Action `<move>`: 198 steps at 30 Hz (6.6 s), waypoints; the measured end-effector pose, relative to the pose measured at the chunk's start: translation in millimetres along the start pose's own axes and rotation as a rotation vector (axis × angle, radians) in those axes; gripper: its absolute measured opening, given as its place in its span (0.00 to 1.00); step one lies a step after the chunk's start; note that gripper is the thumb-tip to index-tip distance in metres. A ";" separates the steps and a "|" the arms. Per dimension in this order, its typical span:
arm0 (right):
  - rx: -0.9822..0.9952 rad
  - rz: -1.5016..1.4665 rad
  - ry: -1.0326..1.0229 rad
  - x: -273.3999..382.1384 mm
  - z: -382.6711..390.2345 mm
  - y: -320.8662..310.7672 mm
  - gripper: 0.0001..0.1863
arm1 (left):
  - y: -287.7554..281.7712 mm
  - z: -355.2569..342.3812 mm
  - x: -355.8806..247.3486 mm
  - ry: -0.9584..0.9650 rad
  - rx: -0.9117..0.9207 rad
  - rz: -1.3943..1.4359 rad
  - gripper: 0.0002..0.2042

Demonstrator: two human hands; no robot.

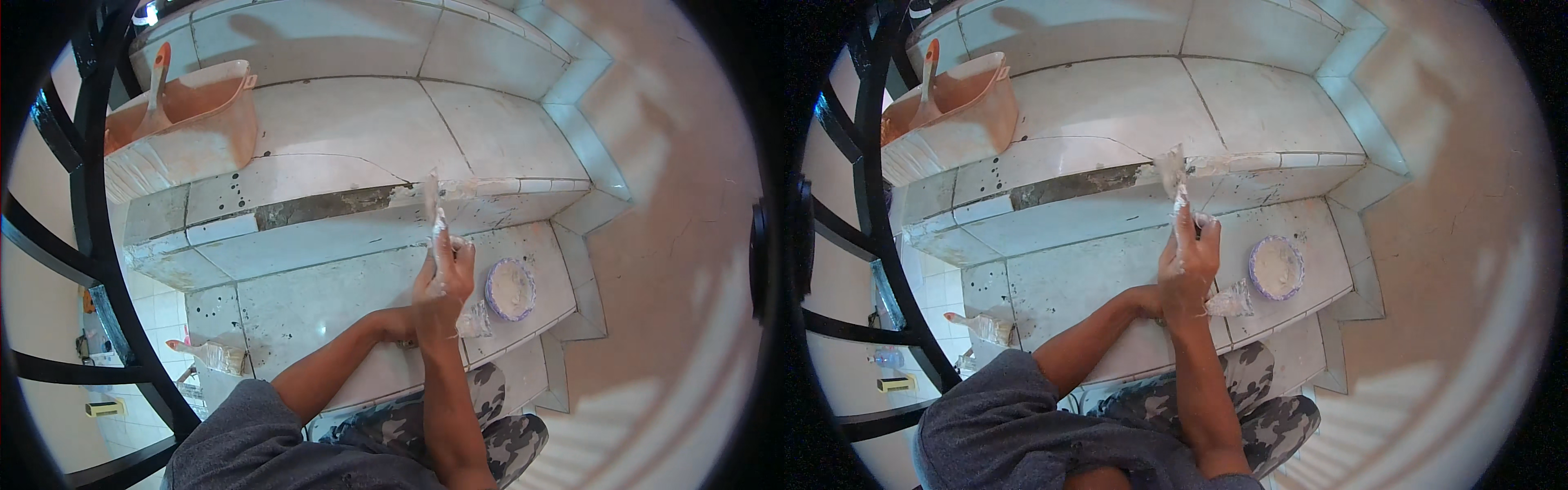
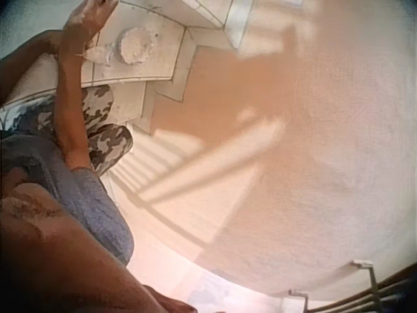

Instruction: The person applies white grout to the joints between white tiles on a spiral staircase using a small trowel and a plastic bag. They scoop grout from a small bowl, spread it into the gaps, and smooth the surface repeatedly.

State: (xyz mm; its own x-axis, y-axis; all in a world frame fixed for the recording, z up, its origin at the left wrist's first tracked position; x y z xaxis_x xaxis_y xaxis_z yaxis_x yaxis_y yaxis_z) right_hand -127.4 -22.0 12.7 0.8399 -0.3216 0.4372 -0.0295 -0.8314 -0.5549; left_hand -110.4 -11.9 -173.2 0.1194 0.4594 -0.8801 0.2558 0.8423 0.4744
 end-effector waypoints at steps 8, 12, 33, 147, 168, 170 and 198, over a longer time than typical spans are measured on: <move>0.187 0.156 0.037 -1.2 9.7 46.3 0.31 | -11.6 -4.8 22.9 -0.003 0.008 0.133 0.18; 0.156 0.172 0.019 0.9 20.7 43.2 0.30 | -17.8 -12.2 18.1 0.043 -0.045 0.235 0.18; 0.434 0.396 -0.051 13.5 -97.6 -26.8 0.21 | 15.7 -1.3 -8.3 -0.191 0.070 0.009 0.10; 0.218 -0.338 0.516 -169.5 102.6 -267.1 0.18 | 112.2 -40.3 -86.2 -0.311 0.102 -0.335 0.10; 0.524 0.060 0.359 -190.5 128.8 -236.9 0.15 | 99.1 -21.6 -101.2 -0.255 0.091 -0.355 0.09; 0.413 0.064 0.419 -180.9 131.6 -244.0 0.15 | 92.4 -20.2 -110.7 -0.193 -0.042 -0.431 0.10; 0.330 -0.933 1.137 -100.9 169.3 -182.4 0.19 | 108.7 -1.8 -100.8 0.616 -0.275 -1.369 0.16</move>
State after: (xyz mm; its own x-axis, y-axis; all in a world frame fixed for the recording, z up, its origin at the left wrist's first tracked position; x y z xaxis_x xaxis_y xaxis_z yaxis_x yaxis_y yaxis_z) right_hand -115.0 238.7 -50.0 -0.3721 -0.0485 0.9269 0.5125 -0.8433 0.1616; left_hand -96.4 33.8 -32.9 -0.4771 -0.7084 -0.5201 -0.3546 0.6967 -0.6236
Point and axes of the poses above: each hand's wrist, its own z-axis away from the middle knuckle, its own y-axis out of the palm, x = y × z, the point moved 8 cm from there along -z, towards the middle knuckle, and after that the axes turned 1 degree about x, right-handed, at the moved point
